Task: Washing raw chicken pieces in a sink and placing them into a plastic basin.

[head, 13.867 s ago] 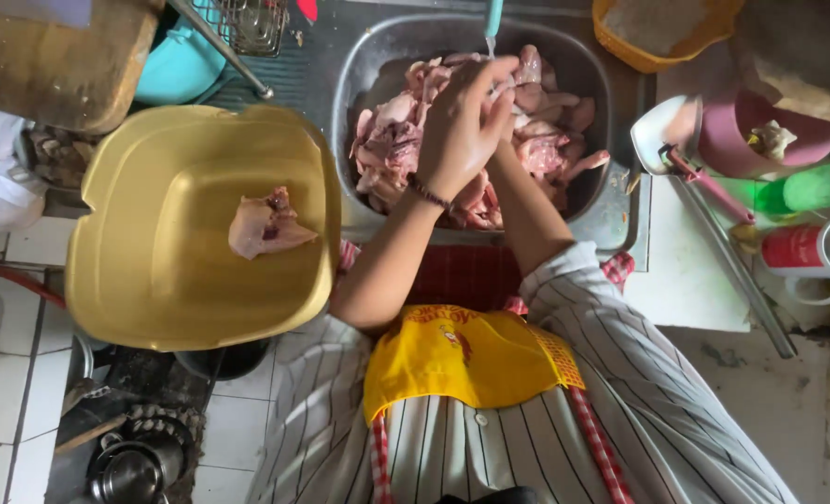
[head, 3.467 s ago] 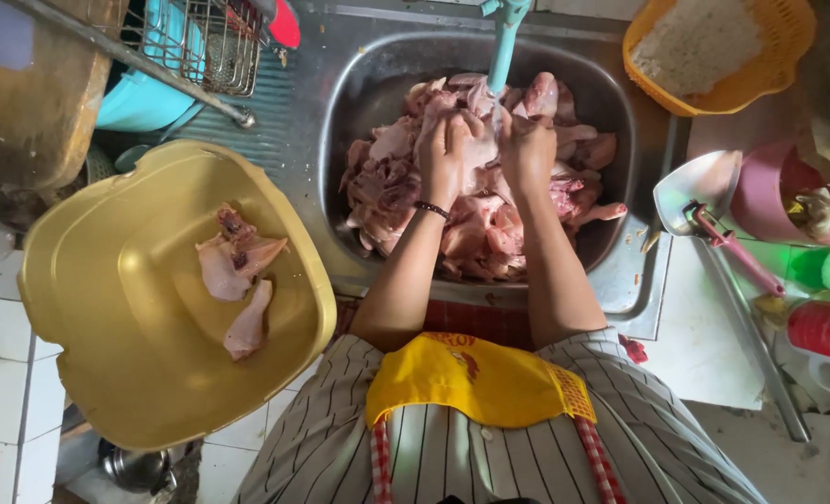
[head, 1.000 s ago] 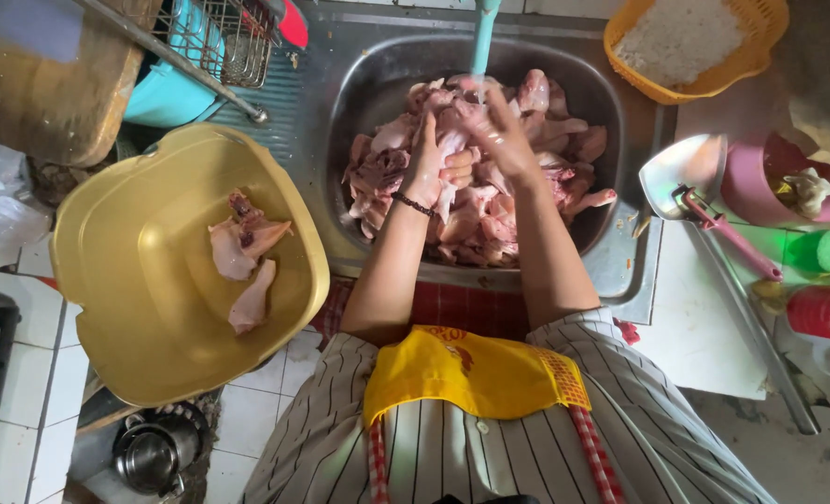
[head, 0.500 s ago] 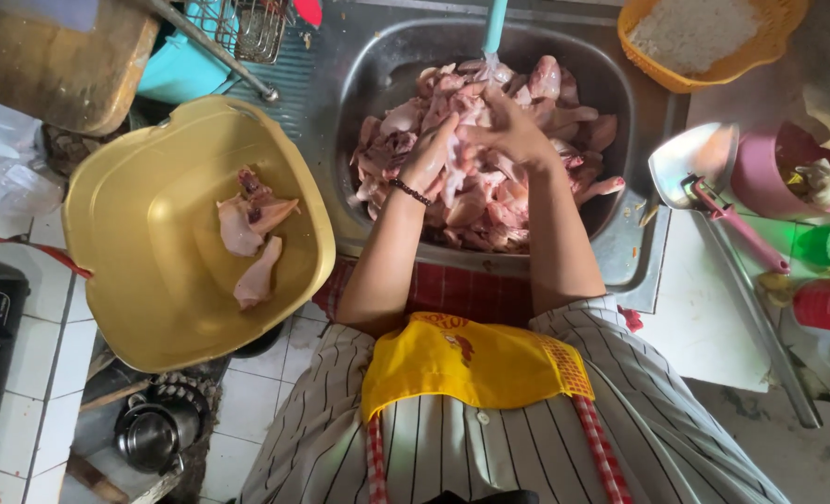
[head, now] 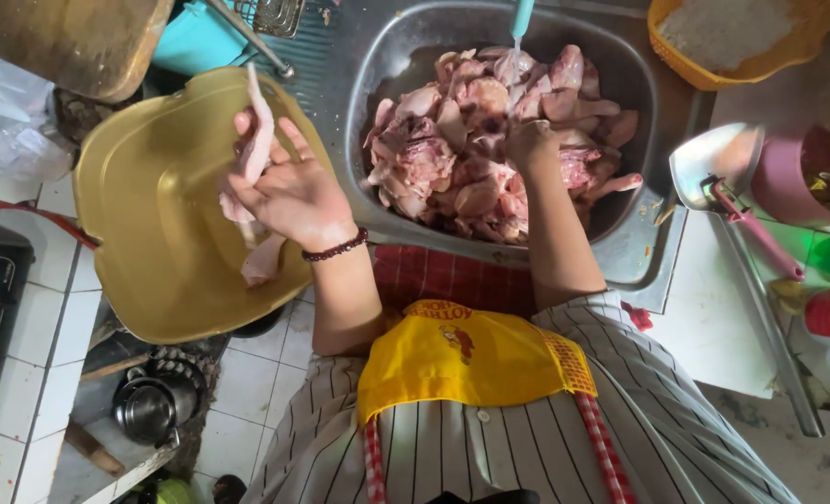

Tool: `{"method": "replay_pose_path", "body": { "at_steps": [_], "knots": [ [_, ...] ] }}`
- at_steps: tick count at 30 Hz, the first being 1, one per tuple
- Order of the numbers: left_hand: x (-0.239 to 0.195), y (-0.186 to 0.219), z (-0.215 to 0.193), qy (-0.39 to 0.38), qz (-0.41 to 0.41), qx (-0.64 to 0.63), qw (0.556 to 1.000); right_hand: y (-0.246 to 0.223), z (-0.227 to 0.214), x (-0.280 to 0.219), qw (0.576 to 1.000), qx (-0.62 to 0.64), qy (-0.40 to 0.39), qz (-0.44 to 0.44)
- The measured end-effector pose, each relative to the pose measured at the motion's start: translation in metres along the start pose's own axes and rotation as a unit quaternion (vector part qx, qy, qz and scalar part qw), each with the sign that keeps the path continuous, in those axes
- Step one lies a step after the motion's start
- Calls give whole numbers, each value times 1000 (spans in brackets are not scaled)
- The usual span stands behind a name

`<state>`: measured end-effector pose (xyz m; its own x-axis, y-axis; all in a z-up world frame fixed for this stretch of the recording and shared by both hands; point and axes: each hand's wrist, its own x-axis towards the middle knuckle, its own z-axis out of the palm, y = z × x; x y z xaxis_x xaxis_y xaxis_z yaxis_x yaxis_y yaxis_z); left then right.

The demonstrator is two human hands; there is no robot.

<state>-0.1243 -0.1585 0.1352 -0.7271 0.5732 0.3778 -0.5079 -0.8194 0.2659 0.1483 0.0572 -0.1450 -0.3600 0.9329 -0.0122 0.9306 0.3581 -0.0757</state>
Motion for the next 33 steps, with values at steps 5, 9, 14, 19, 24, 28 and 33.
{"method": "replay_pose_path", "body": {
  "at_steps": [5, 9, 14, 19, 24, 28, 33],
  "knots": [
    [6, -5, -86, 233, 17, -14, 972, 22, 13, 0, 989, -56, 135, 8],
    [-3, -34, 0, 39, 35, 86, 995, 21, -26, 25, 958, 281, 40, 30],
    [-60, -171, -37, -165, -168, 503, 832, 3, -60, 21, 922, 345, 177, -9],
    [-81, -294, -166, -299, -71, 672, 674, -29, -137, -9, 498, 853, 65, 141],
    [-75, -262, -105, -209, -256, 505, 798, -49, -192, -36, 720, 679, 130, 61],
    [-71, -247, -95, -162, -307, 492, 798, -36, -165, -14, 748, 629, 180, 108],
    [-65, -258, -120, -242, -391, 402, 792, -37, -173, -10, 727, 623, 70, 279]
  ]
}}
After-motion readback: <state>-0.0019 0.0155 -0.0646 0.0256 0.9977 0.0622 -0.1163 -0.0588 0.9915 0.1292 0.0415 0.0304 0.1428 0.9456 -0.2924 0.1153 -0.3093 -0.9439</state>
